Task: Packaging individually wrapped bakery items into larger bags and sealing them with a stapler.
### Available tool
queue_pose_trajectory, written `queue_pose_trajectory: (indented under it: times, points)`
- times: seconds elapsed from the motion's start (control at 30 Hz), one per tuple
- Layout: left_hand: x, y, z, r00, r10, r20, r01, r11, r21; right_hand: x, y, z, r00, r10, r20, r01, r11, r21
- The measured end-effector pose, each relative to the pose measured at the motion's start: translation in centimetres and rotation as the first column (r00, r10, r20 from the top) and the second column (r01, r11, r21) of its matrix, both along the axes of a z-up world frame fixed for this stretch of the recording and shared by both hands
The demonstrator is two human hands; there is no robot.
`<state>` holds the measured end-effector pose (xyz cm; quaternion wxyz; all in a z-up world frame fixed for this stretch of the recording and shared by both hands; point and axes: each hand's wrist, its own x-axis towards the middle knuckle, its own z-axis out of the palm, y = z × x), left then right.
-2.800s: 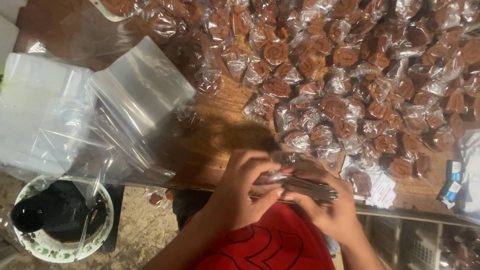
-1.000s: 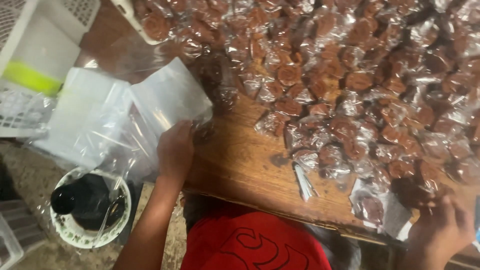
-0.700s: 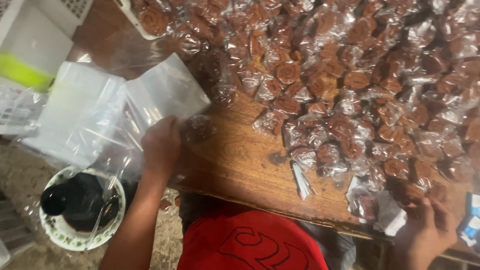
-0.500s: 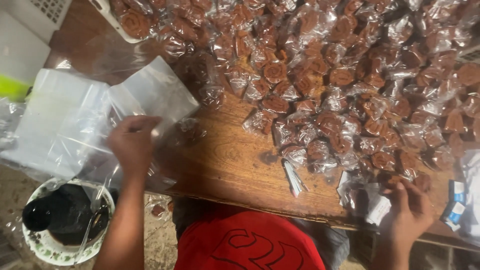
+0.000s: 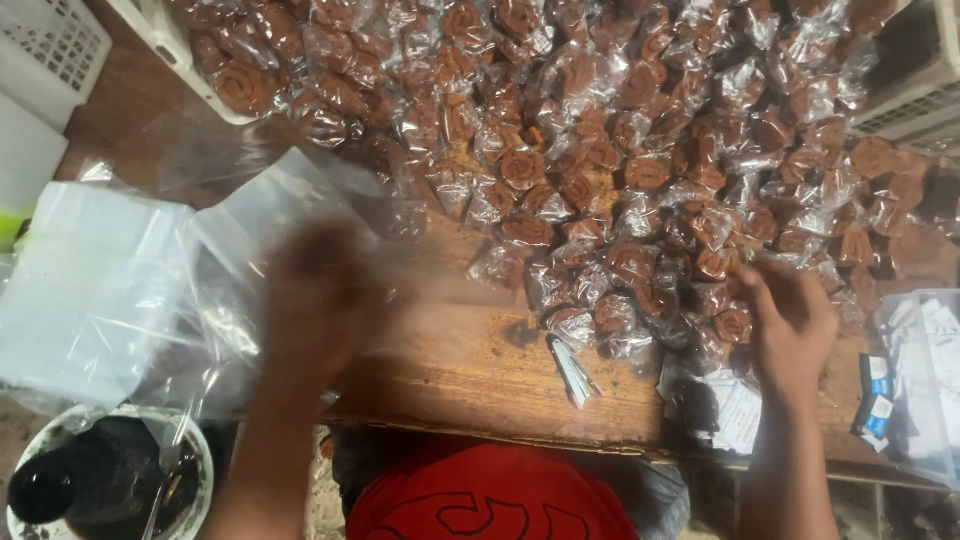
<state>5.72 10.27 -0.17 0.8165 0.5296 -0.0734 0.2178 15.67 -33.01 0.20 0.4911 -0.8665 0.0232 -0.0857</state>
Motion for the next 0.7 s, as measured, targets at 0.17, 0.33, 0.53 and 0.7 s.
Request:
queue_pose_trajectory:
  times: [0.17,0.33,0.53,0.7]
  points:
    - [4.6,-6.5,-17.7,0.894,0.439,0.088,-0.217,0.253,0.943,9.5,1.1,-1.2,0.967,0.237,-0.090,-0.253,0.897,-0.363]
    - [6.7,-10.1,-12.8,0.961,0.227,-0.159,0.142,0.091,0.986,16.0,5.2,3.1,0.953,0.204,-0.224,-0.283,0.863,-0.419]
    - [7.4,-10.2,-14.6,0.982,0.184,-0.040,0.033,0.045,0.998,33.7,-4.0,-1.3,0.955,0.224,0.194,-0.093,0.848,-0.521]
    - [8.3,-9.8,-14.7,0.973,0.193,0.124,-0.124,-0.010,0.992,53.7,-17.7,-11.6,0.997,0.049,-0.062,-0.064,0.965,-0.255]
